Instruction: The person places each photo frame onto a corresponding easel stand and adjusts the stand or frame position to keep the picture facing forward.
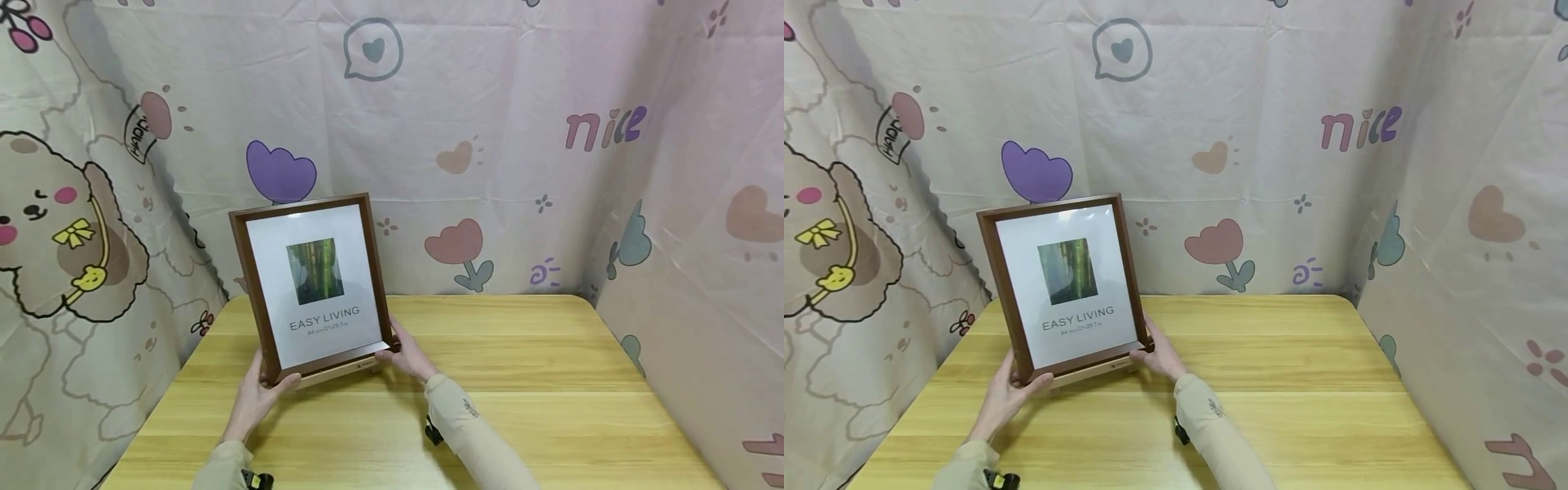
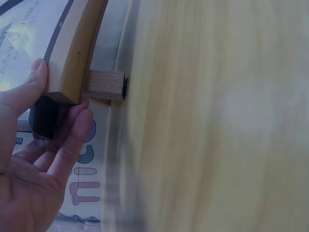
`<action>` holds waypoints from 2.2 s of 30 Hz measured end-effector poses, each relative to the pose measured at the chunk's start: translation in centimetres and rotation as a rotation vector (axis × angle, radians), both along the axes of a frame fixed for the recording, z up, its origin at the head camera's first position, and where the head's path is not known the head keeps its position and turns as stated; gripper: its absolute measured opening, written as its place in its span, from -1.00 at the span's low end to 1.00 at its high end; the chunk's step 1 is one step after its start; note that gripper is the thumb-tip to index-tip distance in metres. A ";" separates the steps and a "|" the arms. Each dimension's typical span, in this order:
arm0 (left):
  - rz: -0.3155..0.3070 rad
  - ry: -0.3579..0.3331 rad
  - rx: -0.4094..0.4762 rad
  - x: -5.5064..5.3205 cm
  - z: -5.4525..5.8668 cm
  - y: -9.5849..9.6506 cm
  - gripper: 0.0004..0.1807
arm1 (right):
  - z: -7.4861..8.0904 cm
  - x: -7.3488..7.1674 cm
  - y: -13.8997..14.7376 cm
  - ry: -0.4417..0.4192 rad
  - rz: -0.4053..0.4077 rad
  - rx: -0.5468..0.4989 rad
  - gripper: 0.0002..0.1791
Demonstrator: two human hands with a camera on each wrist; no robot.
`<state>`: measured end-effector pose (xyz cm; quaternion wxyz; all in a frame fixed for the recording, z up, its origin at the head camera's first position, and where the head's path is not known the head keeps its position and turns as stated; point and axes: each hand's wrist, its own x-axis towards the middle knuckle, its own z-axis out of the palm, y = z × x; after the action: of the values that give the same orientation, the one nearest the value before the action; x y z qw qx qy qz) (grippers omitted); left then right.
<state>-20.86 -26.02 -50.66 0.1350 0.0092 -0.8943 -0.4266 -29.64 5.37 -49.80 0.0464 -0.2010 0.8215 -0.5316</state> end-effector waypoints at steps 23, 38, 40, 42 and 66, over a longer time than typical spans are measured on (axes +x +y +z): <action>-0.013 -0.019 0.042 -1.0 -0.4 1.6 0.18 | -0.6 -0.3 1.8 0.016 -0.028 0.006 0.10; -0.020 -0.007 0.050 -1.7 -0.3 2.6 0.19 | -0.5 -0.3 2.9 0.031 -0.040 0.024 0.11; -0.021 -0.011 0.048 -1.7 -0.4 2.7 0.19 | -0.5 -0.3 3.0 0.025 -0.042 0.024 0.11; -0.024 -0.012 0.048 -1.8 -0.4 2.7 0.19 | -0.5 -0.3 3.0 0.025 -0.043 0.020 0.11; -0.055 -0.007 0.055 -2.8 -0.6 3.6 0.21 | -0.4 -0.1 4.1 -0.010 -0.095 0.012 0.11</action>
<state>-23.65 -22.42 -51.23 0.1199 -0.0104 -0.8825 -0.4546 -29.72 9.46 -50.23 0.0262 -0.1588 0.8329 -0.5295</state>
